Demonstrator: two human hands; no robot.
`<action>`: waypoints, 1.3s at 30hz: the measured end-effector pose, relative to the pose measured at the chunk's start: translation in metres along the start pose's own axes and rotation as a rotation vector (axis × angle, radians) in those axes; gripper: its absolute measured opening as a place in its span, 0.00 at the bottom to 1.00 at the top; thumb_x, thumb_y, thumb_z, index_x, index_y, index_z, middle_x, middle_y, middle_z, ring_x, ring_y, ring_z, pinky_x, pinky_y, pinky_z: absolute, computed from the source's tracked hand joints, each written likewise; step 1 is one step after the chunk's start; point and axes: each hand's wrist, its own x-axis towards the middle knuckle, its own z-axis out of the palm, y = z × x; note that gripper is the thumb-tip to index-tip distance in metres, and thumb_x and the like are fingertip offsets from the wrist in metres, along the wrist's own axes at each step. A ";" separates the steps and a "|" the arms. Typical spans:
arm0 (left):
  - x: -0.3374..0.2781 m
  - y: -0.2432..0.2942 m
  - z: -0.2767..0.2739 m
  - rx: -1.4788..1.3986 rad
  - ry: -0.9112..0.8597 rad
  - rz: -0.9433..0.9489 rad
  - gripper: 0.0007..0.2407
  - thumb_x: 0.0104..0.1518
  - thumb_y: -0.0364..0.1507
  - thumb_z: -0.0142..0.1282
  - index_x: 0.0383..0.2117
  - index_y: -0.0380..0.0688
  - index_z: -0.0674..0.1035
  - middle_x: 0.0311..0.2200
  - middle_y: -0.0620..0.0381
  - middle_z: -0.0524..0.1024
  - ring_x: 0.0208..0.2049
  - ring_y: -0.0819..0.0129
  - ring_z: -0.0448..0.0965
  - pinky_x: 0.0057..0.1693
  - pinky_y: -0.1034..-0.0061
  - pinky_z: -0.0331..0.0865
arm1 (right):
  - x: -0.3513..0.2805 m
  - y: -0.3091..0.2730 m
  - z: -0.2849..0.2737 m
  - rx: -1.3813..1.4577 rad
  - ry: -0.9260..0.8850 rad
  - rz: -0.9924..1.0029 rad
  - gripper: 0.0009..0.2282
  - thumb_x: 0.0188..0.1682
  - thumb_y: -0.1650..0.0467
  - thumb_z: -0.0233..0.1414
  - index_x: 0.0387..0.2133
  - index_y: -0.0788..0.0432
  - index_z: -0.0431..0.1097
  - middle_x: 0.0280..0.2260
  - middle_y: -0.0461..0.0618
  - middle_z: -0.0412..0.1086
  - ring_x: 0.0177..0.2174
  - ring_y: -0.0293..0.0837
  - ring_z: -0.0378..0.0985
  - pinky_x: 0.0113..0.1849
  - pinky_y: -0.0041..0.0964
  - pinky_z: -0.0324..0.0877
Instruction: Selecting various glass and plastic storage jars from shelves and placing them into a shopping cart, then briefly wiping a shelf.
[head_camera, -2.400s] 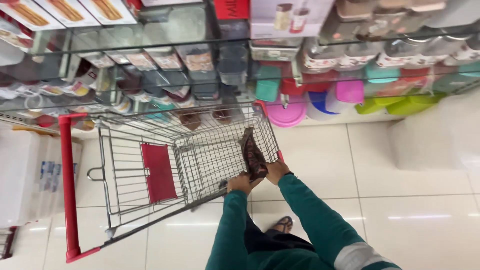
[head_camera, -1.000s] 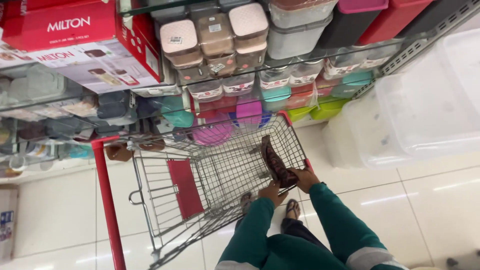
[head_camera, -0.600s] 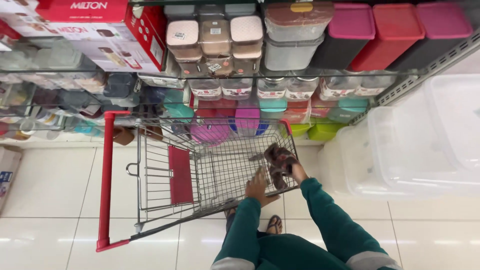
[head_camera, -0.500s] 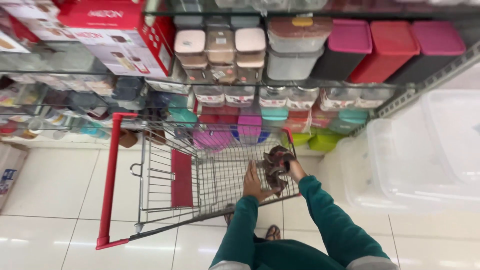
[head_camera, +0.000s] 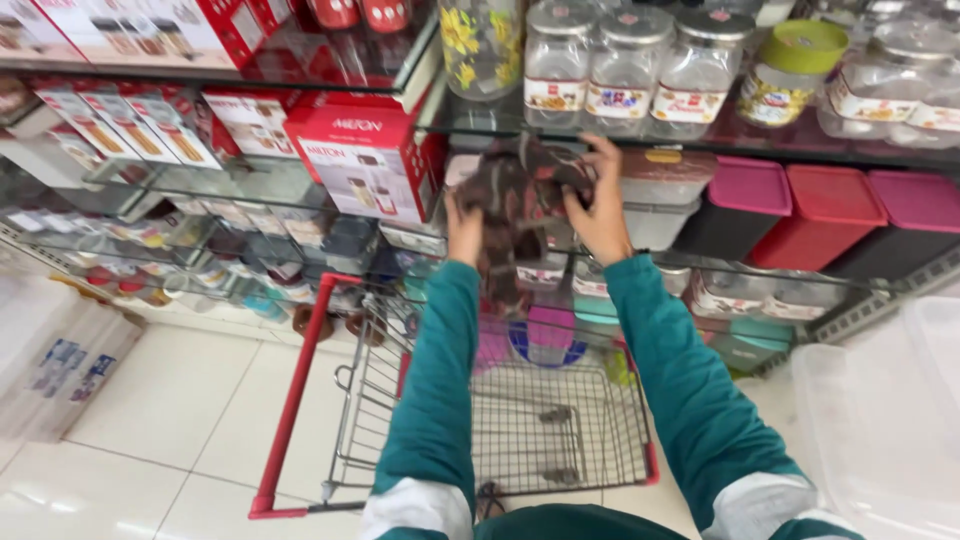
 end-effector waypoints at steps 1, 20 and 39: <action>0.027 0.040 0.009 0.000 -0.006 0.012 0.30 0.59 0.24 0.52 0.71 0.42 0.57 0.66 0.48 0.64 0.65 0.62 0.66 0.66 0.75 0.62 | 0.013 -0.019 0.008 0.002 0.005 -0.013 0.29 0.48 0.79 0.52 0.65 0.59 0.53 0.54 0.53 0.67 0.51 0.45 0.68 0.53 0.35 0.65; 0.175 0.263 0.042 1.165 0.111 0.531 0.16 0.61 0.39 0.59 0.51 0.50 0.75 0.57 0.46 0.66 0.58 0.46 0.67 0.63 0.39 0.53 | 0.204 0.006 0.139 -0.801 -0.217 -0.212 0.22 0.41 0.75 0.57 0.52 0.64 0.68 0.48 0.62 0.69 0.47 0.61 0.75 0.45 0.48 0.74; 0.190 0.238 0.025 1.283 0.244 0.454 0.11 0.56 0.38 0.60 0.39 0.50 0.76 0.45 0.53 0.71 0.54 0.51 0.69 0.63 0.50 0.58 | 0.349 -0.009 -0.169 -1.105 0.814 -0.216 0.59 0.34 0.51 0.74 0.63 0.77 0.39 0.60 0.95 0.41 0.57 0.82 0.52 0.55 0.59 0.55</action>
